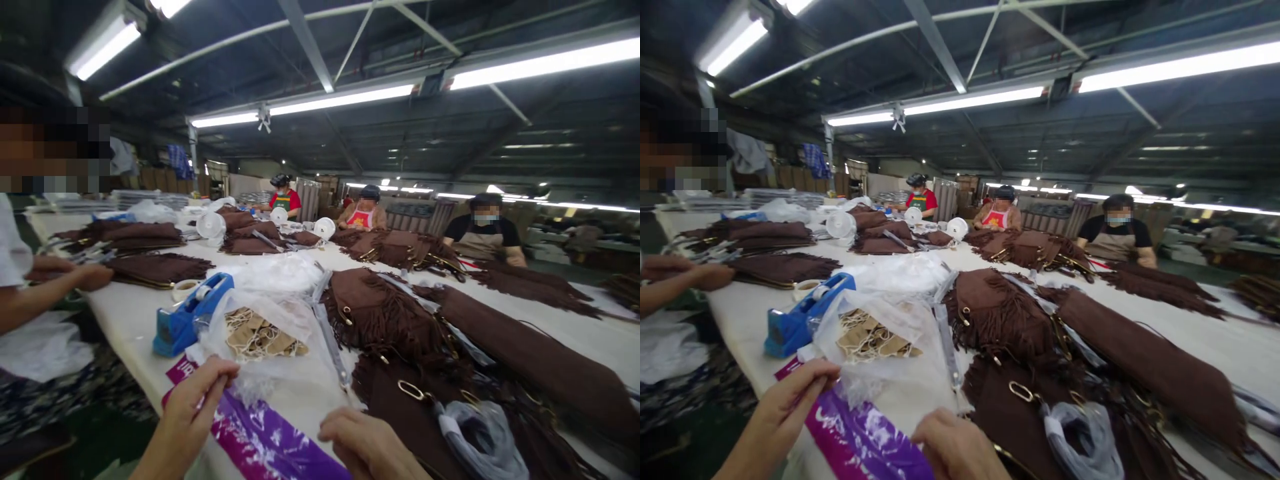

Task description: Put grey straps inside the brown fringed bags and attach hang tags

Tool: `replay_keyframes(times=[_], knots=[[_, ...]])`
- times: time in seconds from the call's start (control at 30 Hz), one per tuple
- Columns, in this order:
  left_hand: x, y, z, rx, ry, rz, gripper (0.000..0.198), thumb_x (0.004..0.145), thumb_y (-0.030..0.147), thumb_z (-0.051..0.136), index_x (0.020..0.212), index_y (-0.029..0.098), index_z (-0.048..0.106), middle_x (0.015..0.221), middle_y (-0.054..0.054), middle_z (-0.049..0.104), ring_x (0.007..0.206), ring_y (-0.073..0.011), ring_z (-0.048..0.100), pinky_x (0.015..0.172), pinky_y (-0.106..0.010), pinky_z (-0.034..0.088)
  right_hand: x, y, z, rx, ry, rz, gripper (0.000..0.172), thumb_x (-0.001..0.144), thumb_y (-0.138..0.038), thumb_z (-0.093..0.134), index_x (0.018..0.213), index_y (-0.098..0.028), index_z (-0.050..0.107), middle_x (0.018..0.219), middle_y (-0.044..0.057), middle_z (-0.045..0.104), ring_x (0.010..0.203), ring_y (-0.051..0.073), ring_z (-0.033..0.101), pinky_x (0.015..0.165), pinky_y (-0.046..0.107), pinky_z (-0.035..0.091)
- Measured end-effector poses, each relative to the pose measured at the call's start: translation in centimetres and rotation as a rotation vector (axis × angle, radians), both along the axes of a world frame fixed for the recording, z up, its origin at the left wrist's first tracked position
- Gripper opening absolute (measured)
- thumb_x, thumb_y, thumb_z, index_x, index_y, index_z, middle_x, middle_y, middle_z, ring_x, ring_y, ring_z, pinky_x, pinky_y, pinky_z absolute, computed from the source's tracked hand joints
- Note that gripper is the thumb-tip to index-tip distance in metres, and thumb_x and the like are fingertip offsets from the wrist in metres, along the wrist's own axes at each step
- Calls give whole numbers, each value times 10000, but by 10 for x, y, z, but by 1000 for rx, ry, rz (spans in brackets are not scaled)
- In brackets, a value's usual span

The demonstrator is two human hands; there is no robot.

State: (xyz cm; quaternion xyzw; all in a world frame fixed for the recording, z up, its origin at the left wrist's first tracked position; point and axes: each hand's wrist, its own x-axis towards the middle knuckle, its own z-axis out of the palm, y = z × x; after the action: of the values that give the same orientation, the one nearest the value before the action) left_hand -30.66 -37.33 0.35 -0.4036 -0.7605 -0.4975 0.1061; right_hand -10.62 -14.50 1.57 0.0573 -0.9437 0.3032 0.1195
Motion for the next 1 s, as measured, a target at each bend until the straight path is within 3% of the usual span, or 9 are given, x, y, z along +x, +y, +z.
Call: replay_keyframes(times=[0.13,0.23,0.33,0.47,0.57,0.67,0.8,1.0], knots=[[1,6,-12,56,45,25,221,913,279,461,993,221,659,953,-44,714,837,-177,679,794,-237,542,-65,-9,11,46,61,-91,302,896,-86,396,1010,-161,665,955,93,696,882,198,645,776,271,456],[-1,0,-17,99,-22,73,222,927,285,443,983,215,646,892,-37,710,787,-169,675,743,-224,543,-91,-19,10,140,-11,-112,250,897,-81,447,960,-157,677,906,75,702,870,199,641,749,264,431],[-5,-5,-23,12,-60,17,230,930,261,431,931,219,657,851,-25,711,788,-168,671,734,-218,536,-99,-32,0,259,-106,-69,215,893,-87,494,889,-183,686,866,48,708,815,182,648,679,242,400],[-7,0,-33,-71,-51,-120,268,926,211,398,943,219,665,927,-43,718,883,-178,669,816,-241,525,-98,-48,-13,387,-199,-157,196,914,-105,501,864,-191,670,847,46,702,748,179,655,581,247,353],[-7,9,-38,-75,-74,-167,271,931,200,382,937,213,653,950,-53,711,908,-180,660,841,-255,516,-101,-61,-18,367,-121,-170,73,875,-155,608,913,-210,639,883,19,693,780,188,659,583,247,366],[-6,15,-37,-90,-107,-202,276,937,207,370,906,204,645,914,-58,705,875,-180,658,809,-255,518,-109,-72,-26,424,-43,-157,154,822,-185,698,954,-220,627,899,16,692,760,205,668,556,259,378],[-7,15,-37,-105,-141,-206,284,934,209,366,906,202,649,915,-59,702,877,-185,653,821,-269,514,-119,-76,-39,550,7,-173,115,833,-134,687,904,-213,645,810,14,691,686,201,671,524,270,390],[-4,15,-31,-129,-137,-218,303,902,168,386,923,206,686,965,-66,699,917,-191,644,859,-282,505,-121,-71,-51,560,165,-152,120,797,-133,712,846,-216,641,755,3,662,620,174,643,486,250,385]])
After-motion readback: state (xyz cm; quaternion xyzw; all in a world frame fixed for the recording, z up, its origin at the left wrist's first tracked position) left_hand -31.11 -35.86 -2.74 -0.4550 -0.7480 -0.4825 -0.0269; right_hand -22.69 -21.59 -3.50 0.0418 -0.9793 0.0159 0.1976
